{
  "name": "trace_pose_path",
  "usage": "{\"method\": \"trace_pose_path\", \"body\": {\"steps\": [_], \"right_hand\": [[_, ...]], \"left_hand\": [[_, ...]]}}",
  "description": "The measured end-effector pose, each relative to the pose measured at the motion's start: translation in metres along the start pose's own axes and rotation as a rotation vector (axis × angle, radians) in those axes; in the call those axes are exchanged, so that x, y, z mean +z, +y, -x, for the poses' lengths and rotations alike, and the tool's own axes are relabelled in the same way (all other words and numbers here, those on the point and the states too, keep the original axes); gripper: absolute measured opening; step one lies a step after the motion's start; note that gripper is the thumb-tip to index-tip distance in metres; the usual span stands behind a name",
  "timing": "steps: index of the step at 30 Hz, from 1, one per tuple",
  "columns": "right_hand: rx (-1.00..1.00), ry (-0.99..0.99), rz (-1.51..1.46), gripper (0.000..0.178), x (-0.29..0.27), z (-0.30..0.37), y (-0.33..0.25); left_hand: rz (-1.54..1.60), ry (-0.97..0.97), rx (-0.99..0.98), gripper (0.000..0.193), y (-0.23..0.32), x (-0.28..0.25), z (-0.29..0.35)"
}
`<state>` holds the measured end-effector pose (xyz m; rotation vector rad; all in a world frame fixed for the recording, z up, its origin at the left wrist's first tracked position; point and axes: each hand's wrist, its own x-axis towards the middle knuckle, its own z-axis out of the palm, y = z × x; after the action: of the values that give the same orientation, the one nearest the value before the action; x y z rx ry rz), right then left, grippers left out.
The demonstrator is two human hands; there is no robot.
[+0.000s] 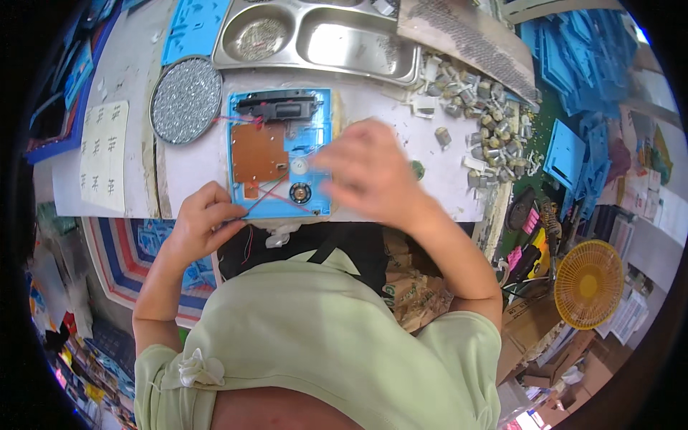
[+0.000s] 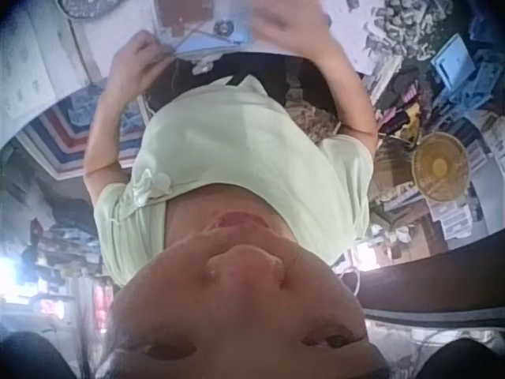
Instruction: Assembling components, soldering wires, and securing the casing of a blue electronic device.
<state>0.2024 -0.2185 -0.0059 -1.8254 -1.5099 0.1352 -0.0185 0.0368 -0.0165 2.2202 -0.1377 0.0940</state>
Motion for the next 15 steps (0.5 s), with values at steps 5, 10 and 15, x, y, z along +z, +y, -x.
{"method": "trace_pose_path", "body": {"steps": [5, 10, 15], "right_hand": [[0.35, 0.047, 0.596, 0.024, -0.071, 0.005, 0.056], [0.391, -0.002, 0.609, 0.017, -0.073, 0.01, 0.07], [0.462, -0.01, 0.527, 0.016, -0.08, 0.013, 0.059]], "left_hand": [[0.034, -0.183, -0.133, 0.025, 0.025, -0.024, -0.018], [-0.013, -0.073, 0.052, 0.021, 0.03, -0.05, -0.118], [-0.406, -0.023, 0.075, 0.014, 0.002, 0.019, -0.264]]}}
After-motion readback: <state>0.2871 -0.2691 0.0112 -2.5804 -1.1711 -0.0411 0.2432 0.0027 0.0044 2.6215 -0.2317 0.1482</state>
